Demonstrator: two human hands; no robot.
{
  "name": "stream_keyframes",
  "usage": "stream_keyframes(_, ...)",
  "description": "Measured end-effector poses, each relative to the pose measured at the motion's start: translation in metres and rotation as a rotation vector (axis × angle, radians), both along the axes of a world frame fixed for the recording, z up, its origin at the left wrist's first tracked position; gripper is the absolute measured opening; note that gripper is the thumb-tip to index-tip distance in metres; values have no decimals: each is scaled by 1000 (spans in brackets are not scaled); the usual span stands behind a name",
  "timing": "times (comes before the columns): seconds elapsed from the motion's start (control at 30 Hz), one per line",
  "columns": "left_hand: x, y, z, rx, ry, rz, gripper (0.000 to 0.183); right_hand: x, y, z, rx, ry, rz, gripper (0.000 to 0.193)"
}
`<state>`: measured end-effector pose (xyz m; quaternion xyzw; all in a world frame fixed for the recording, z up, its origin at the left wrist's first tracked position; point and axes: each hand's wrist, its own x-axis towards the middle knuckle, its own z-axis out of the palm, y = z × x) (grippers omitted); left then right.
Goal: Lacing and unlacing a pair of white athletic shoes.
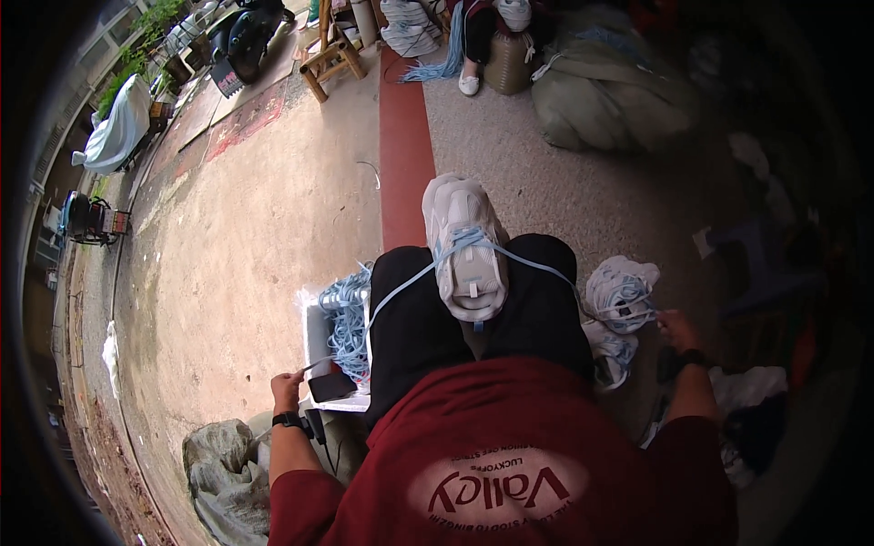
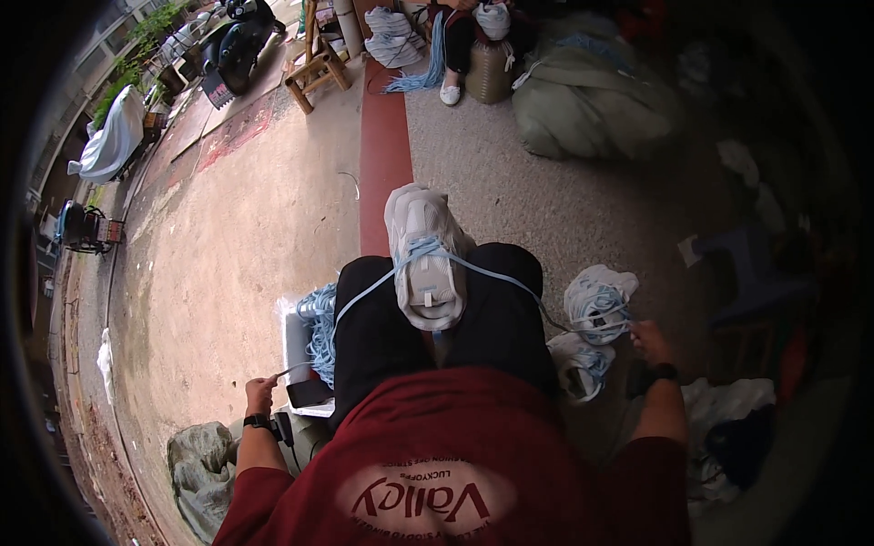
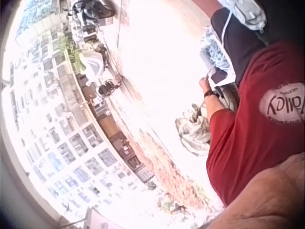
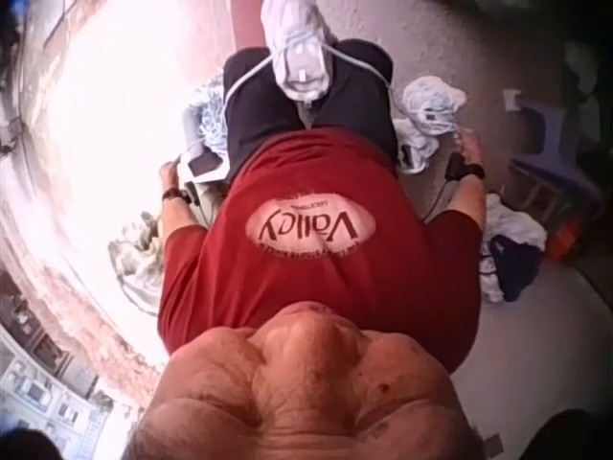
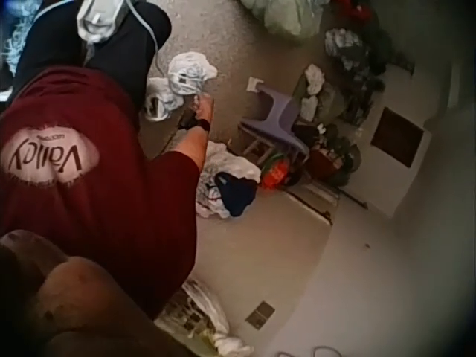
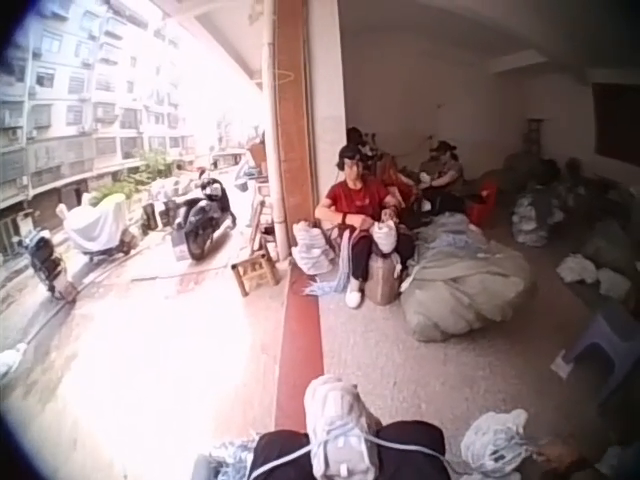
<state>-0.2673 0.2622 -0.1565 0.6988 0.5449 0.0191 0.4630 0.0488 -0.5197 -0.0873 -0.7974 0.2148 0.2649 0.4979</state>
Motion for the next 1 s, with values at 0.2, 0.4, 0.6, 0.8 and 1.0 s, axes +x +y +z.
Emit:
stream_keyframes(0.2, 172, -135, 104, -803, -525, -523, 18, 35, 237, 59, 827, 59, 563, 9)
stream_keyframes(0.4, 269, -198, 147, -712, -487, -811, 10, 74, 335, 52, 285, -658, 889, 14)
stream_keyframes(0.6, 289, -209, 120, -633, -665, -629, 6, 73, 357, 39, 608, -419, 379, 11)
stream_keyframes(0.8, 288, -207, 118, -576, -666, -587, 6, 66, 363, 33, 751, -396, 163, 11)
stream_keyframes(1.0, 288, -205, 111, -599, -705, -605, 12, 66, 370, 18, 587, -665, 156, 12)
